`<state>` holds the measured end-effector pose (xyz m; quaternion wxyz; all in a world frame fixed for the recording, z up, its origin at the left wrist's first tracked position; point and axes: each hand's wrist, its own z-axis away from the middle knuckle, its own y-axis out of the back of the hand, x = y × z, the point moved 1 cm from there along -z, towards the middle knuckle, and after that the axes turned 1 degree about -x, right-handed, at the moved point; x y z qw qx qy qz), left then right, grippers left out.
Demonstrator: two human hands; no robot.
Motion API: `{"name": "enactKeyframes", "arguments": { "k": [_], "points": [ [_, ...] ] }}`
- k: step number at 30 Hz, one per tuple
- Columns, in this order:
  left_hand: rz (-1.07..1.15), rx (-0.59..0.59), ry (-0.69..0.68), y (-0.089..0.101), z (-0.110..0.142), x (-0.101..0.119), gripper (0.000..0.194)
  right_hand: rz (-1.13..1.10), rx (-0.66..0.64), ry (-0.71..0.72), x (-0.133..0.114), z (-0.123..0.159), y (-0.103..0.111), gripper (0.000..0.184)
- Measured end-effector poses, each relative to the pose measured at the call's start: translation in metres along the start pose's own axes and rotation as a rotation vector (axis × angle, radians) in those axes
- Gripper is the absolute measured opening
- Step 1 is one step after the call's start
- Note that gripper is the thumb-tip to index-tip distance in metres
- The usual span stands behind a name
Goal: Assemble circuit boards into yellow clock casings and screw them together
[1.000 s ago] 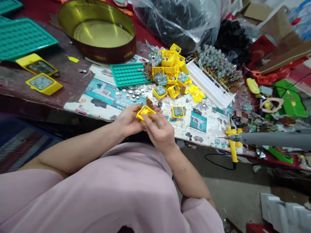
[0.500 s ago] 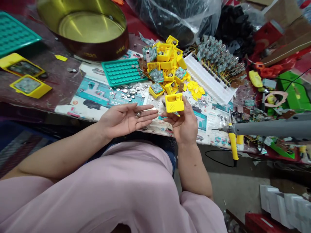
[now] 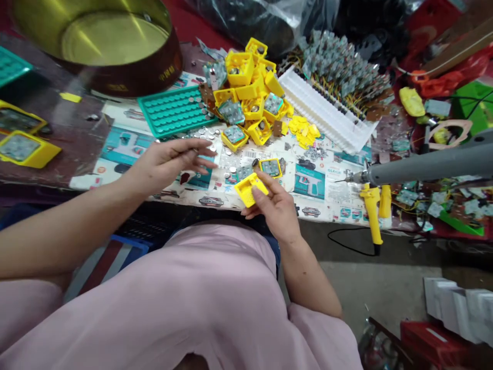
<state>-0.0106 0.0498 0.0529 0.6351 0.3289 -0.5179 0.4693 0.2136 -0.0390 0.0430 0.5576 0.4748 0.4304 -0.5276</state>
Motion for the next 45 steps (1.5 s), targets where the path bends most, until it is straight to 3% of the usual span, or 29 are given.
{"name": "enactKeyframes", "arguments": {
  "k": [2,5,7,9,12,17,20,24,28,33,39,45],
  "points": [
    [-0.392,0.012,-0.219,0.010,-0.010,-0.003,0.035,0.389,0.031,0.262,0.000,0.011,-0.001,0.044],
    [-0.857,-0.139,-0.424,0.020,-0.024,-0.009,0.048,0.980,0.133,0.729,-0.003,0.024,-0.003,0.044],
    [-0.989,-0.218,-0.504,0.024,-0.030,-0.014,0.048,1.190,0.132,0.881,-0.005,0.028,-0.004,0.038],
    [-1.008,-0.196,-0.556,0.025,-0.033,-0.015,0.041,1.267,0.096,0.926,-0.006,0.029,-0.004,0.023],
    [-0.986,-0.130,-0.605,0.017,-0.030,-0.011,0.032,1.283,0.068,0.959,-0.006,0.028,-0.004,0.014],
    [-0.864,-0.249,-0.561,-0.017,-0.023,0.010,0.027,1.220,0.066,1.010,0.002,0.023,-0.006,0.028],
    [-0.810,-0.271,-0.490,-0.039,-0.026,0.020,0.023,1.173,0.062,1.013,0.015,0.016,-0.010,0.025],
    [-0.933,-0.286,-0.494,-0.055,-0.038,0.022,0.019,1.177,0.067,0.996,0.027,0.010,-0.014,0.032],
    [-1.130,-0.310,-0.504,-0.058,-0.051,0.017,0.029,1.076,0.109,1.016,0.020,0.011,-0.002,0.028],
    [-1.350,-0.292,-0.560,-0.061,-0.056,0.013,0.028,1.149,0.208,0.731,0.001,-0.012,0.019,0.026],
    [-1.280,-0.191,-0.527,-0.058,-0.053,0.012,0.021,1.298,0.054,0.505,-0.008,-0.059,0.006,0.031],
    [-1.177,-0.118,-0.540,-0.040,-0.042,0.018,0.019,1.287,0.018,0.564,-0.011,-0.077,0.002,0.019]
  ]
}}
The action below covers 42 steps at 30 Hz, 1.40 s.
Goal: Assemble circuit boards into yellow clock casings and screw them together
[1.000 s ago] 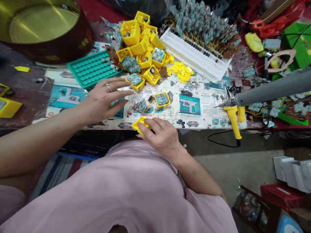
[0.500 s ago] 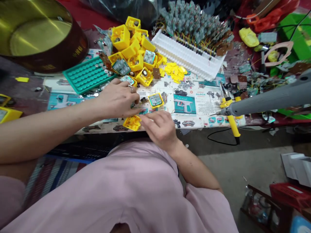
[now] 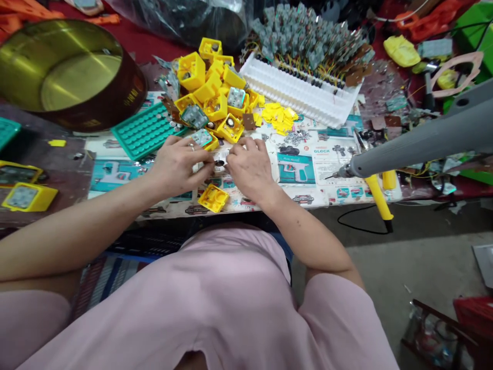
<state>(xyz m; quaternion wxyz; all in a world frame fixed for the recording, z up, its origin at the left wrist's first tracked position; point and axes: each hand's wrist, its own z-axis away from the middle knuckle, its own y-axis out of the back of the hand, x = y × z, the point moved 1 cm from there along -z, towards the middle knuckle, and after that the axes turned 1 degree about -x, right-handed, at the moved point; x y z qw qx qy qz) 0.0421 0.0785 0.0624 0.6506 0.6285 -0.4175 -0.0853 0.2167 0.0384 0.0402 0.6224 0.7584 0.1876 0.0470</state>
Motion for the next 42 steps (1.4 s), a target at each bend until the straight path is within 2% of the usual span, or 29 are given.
{"name": "enactKeyframes", "arguments": {
  "k": [2,4,8,11,13,18,22,24,26,29,31,34,36,37,40,41,42],
  "points": [
    [0.092,0.061,0.018,0.008,0.011,-0.005,0.019,-0.005,0.030,0.002,0.003,-0.002,0.002,0.020],
    [0.200,0.118,0.065,0.015,0.023,-0.009,0.021,0.015,0.004,0.033,0.003,-0.005,0.005,0.021],
    [0.440,0.175,0.216,0.019,0.047,-0.012,0.019,0.058,-0.212,0.183,-0.009,-0.017,0.011,0.018],
    [0.603,0.165,0.292,0.015,0.060,-0.013,0.016,0.060,-0.373,0.206,-0.025,-0.029,0.011,0.019],
    [0.691,0.145,0.269,0.011,0.065,-0.016,0.016,0.034,-0.411,0.163,-0.033,-0.038,0.007,0.022],
    [0.739,0.174,0.118,0.006,0.073,-0.023,0.017,-0.178,-0.279,0.049,-0.032,-0.049,0.007,0.027],
    [0.684,0.137,0.049,0.006,0.075,-0.023,0.018,-0.257,-0.498,0.107,-0.022,-0.047,0.015,0.011],
    [0.597,0.121,-0.004,0.006,0.074,-0.020,0.018,-0.216,-0.543,0.112,-0.023,-0.047,0.013,0.009],
    [0.548,0.090,-0.029,0.007,0.071,-0.018,0.017,-0.153,-0.456,0.072,-0.029,-0.048,0.006,0.014],
    [0.565,-0.005,0.033,0.008,0.064,-0.017,0.020,-0.120,-0.204,0.017,-0.033,-0.043,0.005,0.030],
    [0.562,-0.102,0.103,0.010,0.055,-0.017,0.026,-0.162,0.021,0.019,-0.030,-0.027,0.020,0.036],
    [0.442,-0.288,0.130,0.012,0.034,-0.013,0.036,-0.167,0.474,-0.019,-0.014,0.021,0.060,0.031],
    [0.323,-0.419,0.067,0.012,0.017,-0.008,0.038,-0.091,0.793,-0.105,0.005,0.065,0.086,0.021],
    [0.273,-0.479,0.026,0.011,0.009,-0.004,0.038,-0.034,0.943,-0.185,0.019,0.087,0.094,0.023],
    [0.192,-0.593,-0.036,0.007,-0.012,0.008,0.040,0.170,1.267,-0.375,0.071,0.151,0.103,0.034],
    [0.178,-0.604,-0.023,0.005,-0.016,0.011,0.040,0.229,1.253,-0.466,0.090,0.169,0.100,0.038],
    [0.160,-0.606,0.000,0.004,-0.020,0.014,0.041,0.274,1.155,-0.622,0.108,0.184,0.096,0.041]
  ]
}}
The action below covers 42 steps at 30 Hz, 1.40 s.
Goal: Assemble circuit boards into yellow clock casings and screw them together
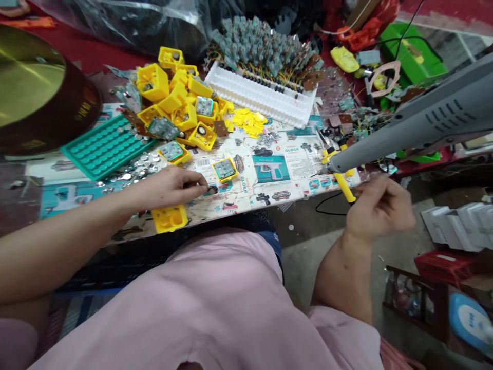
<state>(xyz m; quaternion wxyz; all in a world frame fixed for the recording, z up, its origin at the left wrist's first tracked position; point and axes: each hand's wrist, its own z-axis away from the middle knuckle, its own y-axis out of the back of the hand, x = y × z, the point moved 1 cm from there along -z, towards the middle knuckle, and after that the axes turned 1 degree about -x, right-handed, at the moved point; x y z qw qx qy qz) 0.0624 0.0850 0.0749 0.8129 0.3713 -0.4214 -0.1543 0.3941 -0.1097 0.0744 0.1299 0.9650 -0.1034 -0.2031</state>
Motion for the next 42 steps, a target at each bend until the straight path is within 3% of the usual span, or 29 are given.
{"name": "enactKeyframes", "arguments": {
  "k": [2,5,8,13,15,18,21,24,26,28,29,31,33,35,38,40,42],
  "points": [
    [-0.074,0.010,0.076,0.000,-0.004,0.005,0.041,0.256,-0.302,-0.073,0.035,0.006,-0.003,0.038],
    [-0.364,0.024,0.221,-0.003,-0.003,0.009,0.043,0.502,-0.717,-0.142,0.052,0.015,-0.014,0.033],
    [-0.619,0.054,0.283,-0.009,-0.001,0.013,0.048,0.587,-0.869,-0.157,0.046,0.016,-0.030,0.030],
    [-0.744,0.132,0.193,-0.015,0.002,0.017,0.047,0.510,-0.834,-0.195,0.041,0.017,-0.040,0.026],
    [-0.754,0.163,0.183,-0.013,0.005,0.017,0.046,0.476,-0.753,-0.231,0.043,0.020,-0.029,0.029],
    [-0.699,0.324,0.132,-0.006,0.009,0.021,0.051,0.365,-0.622,-0.341,0.045,0.027,0.001,0.038],
    [-0.457,0.429,-0.077,-0.005,0.008,0.034,0.049,0.079,-0.408,-0.448,0.035,0.033,0.034,0.042],
    [-0.017,0.278,-0.286,-0.020,0.000,0.062,0.040,-0.094,-0.256,-0.312,-0.002,0.036,0.060,0.036],
    [0.347,0.146,-0.346,-0.038,-0.008,0.085,0.039,-0.071,-0.387,-0.198,-0.039,0.041,0.065,0.031],
    [0.749,0.098,-0.388,-0.058,-0.015,0.108,0.050,-0.055,-0.516,0.000,-0.075,0.048,0.059,0.026],
    [0.939,0.115,-0.385,-0.067,-0.018,0.117,0.055,-0.096,-0.546,0.107,-0.089,0.050,0.053,0.024],
    [1.212,0.223,-0.323,-0.080,-0.025,0.130,0.056,-0.091,-0.591,0.176,-0.108,0.054,0.041,0.025],
    [1.322,0.370,-0.254,-0.084,-0.031,0.134,0.052,-0.110,-0.596,0.214,-0.115,0.054,0.036,0.029],
    [1.325,0.486,-0.231,-0.080,-0.037,0.131,0.049,-0.178,-0.507,0.266,-0.117,0.055,0.041,0.035],
    [1.317,0.578,-0.242,-0.065,-0.041,0.123,0.043,-0.489,-0.404,0.386,-0.118,0.067,0.050,0.031],
    [1.347,0.592,-0.240,-0.058,-0.040,0.120,0.037,-0.773,-0.492,0.321,-0.118,0.082,0.044,0.027],
    [1.376,0.561,-0.222,-0.056,-0.037,0.121,0.036,-0.946,-0.587,0.114,-0.116,0.096,0.027,0.038]
  ]
}}
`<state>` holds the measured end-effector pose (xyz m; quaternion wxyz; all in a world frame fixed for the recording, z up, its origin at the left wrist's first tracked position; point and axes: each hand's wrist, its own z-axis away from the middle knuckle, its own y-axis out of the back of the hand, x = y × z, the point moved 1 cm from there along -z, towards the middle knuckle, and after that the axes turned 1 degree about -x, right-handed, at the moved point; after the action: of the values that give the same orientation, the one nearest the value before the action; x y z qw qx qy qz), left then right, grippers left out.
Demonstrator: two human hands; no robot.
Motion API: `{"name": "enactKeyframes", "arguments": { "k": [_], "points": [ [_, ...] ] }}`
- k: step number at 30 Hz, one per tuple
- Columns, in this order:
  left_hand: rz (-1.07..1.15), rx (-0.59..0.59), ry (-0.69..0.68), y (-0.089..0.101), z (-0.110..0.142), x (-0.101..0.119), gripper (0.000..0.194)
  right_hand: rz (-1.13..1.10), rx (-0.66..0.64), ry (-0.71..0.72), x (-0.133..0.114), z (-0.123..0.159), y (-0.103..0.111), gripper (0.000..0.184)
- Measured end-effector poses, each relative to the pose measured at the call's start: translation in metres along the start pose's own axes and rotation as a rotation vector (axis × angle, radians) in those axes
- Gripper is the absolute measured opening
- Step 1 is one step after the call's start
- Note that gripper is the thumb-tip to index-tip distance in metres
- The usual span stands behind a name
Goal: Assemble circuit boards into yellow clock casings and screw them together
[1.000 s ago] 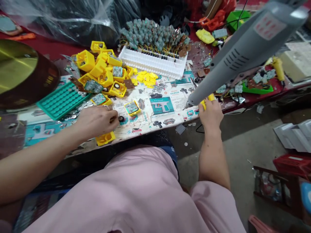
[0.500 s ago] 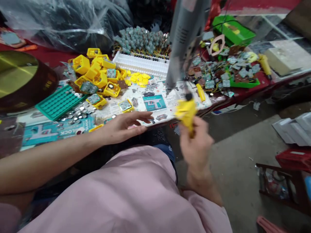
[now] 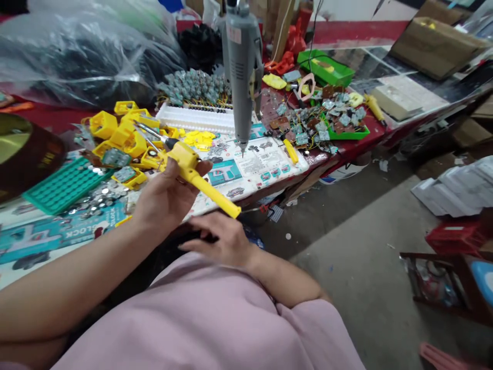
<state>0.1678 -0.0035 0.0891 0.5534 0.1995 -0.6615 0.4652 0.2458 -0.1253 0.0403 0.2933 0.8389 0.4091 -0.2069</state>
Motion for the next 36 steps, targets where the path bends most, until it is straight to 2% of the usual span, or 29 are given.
{"name": "enactKeyframes", "arguments": {
  "k": [2,5,8,10,12,14,16,17,19,21,25,29,33,34,36],
  "points": [
    [0.012,-0.035,0.068,-0.005,0.007,-0.002,0.042,-0.090,0.118,-0.119,0.021,-0.002,-0.010,0.058],
    [0.033,-0.158,0.191,-0.019,0.020,-0.013,0.053,-0.021,0.342,-0.147,0.044,-0.012,-0.013,0.077],
    [0.081,-0.293,0.149,-0.020,0.024,-0.024,0.060,0.100,0.366,-0.148,0.055,-0.024,-0.010,0.074],
    [0.018,-0.361,0.152,-0.005,0.027,-0.025,0.062,0.088,0.328,-0.151,0.057,-0.030,-0.005,0.064],
    [-0.270,-0.437,0.153,0.021,0.032,-0.018,0.055,0.070,0.310,-0.142,0.058,-0.033,0.003,0.057],
    [-0.773,-0.520,0.060,0.053,0.035,-0.002,0.036,0.079,0.310,-0.114,0.057,-0.034,0.010,0.056],
    [-1.305,-0.303,-0.152,0.083,0.031,0.019,0.026,0.081,0.322,-0.090,0.059,-0.034,0.015,0.055],
    [-1.538,-0.258,-0.185,0.096,0.027,0.028,0.026,0.069,0.333,-0.086,0.061,-0.035,0.016,0.054],
    [-1.885,-0.242,-0.137,0.113,0.017,0.038,0.026,0.028,0.338,-0.114,0.065,-0.037,0.016,0.051],
    [-2.050,-0.295,-0.043,0.121,0.006,0.041,0.026,-0.009,0.308,-0.161,0.069,-0.039,0.014,0.051],
    [-2.094,-0.393,0.047,0.119,-0.006,0.040,0.026,-0.003,0.240,-0.196,0.066,-0.039,0.014,0.054],
    [-1.959,-0.395,-0.007,0.113,-0.007,0.039,0.024,0.121,0.206,-0.140,0.055,-0.036,0.017,0.049],
    [-1.909,-0.299,-0.152,0.106,-0.001,0.024,0.028,0.074,0.253,-0.153,0.055,-0.032,0.015,0.055],
    [-1.927,-0.300,-0.214,0.104,0.001,0.019,0.029,0.040,0.278,-0.186,0.056,-0.031,0.015,0.059],
    [-1.961,-0.347,-0.326,0.101,0.005,0.011,0.029,0.040,0.212,-0.294,0.056,-0.030,0.015,0.059]
  ]
}}
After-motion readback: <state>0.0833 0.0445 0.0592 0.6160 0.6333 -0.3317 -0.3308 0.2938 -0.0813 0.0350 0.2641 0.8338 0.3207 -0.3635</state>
